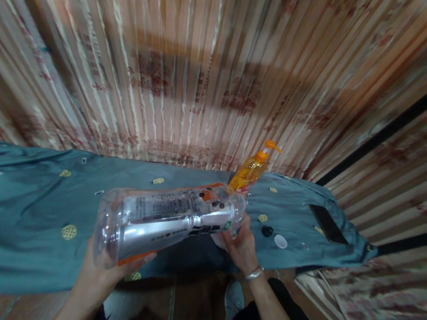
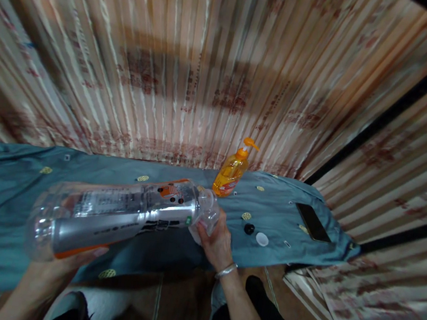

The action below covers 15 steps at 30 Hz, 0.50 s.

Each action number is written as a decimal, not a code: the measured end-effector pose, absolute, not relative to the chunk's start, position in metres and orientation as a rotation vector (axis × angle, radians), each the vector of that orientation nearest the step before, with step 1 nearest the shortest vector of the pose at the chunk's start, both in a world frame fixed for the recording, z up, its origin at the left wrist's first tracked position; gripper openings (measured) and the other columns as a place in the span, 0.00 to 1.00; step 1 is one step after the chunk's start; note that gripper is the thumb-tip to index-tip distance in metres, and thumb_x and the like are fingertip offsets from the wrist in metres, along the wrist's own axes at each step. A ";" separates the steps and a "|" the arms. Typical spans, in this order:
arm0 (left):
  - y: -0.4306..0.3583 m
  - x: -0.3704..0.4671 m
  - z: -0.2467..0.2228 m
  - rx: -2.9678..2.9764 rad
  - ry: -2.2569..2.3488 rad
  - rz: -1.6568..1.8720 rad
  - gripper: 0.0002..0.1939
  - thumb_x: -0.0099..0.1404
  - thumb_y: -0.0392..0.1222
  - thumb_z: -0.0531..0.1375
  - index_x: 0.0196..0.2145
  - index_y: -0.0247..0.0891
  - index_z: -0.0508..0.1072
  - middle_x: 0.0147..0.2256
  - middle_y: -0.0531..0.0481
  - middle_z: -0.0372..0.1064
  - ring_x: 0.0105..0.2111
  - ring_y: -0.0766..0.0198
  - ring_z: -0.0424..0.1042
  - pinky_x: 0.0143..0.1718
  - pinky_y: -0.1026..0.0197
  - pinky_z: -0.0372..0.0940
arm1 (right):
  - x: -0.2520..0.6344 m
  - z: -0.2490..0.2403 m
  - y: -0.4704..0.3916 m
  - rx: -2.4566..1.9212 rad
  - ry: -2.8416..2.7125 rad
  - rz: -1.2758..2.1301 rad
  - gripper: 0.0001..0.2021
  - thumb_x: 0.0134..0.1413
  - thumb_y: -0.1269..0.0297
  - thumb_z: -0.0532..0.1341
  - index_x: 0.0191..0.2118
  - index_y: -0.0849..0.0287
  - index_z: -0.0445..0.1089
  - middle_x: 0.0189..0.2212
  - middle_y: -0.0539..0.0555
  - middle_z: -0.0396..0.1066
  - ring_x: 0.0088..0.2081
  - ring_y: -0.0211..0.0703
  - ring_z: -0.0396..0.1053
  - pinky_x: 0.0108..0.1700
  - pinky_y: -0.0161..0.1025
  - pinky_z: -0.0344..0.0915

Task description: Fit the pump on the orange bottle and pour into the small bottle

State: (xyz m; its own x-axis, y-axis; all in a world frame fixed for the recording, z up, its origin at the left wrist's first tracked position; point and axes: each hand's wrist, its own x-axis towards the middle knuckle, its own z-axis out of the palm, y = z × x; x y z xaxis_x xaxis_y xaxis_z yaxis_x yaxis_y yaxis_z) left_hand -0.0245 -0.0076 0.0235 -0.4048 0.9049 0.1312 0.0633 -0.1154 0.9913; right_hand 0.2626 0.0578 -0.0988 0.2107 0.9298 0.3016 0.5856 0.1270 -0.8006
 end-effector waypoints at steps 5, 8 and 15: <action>-0.009 -0.024 0.020 0.969 1.459 1.542 0.55 0.33 0.53 0.83 0.59 0.45 0.72 0.47 0.47 0.78 0.58 0.35 0.76 0.69 0.30 0.62 | 0.263 -0.101 0.059 -1.551 -1.493 0.452 0.29 0.58 0.47 0.65 0.61 0.54 0.65 0.49 0.60 0.83 0.48 0.59 0.84 0.48 0.50 0.80; -0.008 -0.025 0.013 0.928 1.438 1.596 0.58 0.32 0.52 0.83 0.62 0.48 0.70 0.56 0.45 0.75 0.60 0.38 0.75 0.69 0.37 0.65 | 0.262 -0.103 0.060 -1.555 -1.493 0.434 0.28 0.59 0.47 0.65 0.61 0.55 0.66 0.49 0.60 0.83 0.48 0.59 0.84 0.47 0.51 0.80; -0.006 -0.031 0.001 1.030 1.430 1.602 0.55 0.36 0.60 0.83 0.61 0.45 0.72 0.54 0.44 0.77 0.59 0.41 0.77 0.64 0.45 0.71 | 0.263 -0.107 0.060 -1.495 -1.503 0.425 0.29 0.60 0.48 0.65 0.62 0.56 0.66 0.49 0.61 0.83 0.47 0.59 0.84 0.46 0.51 0.80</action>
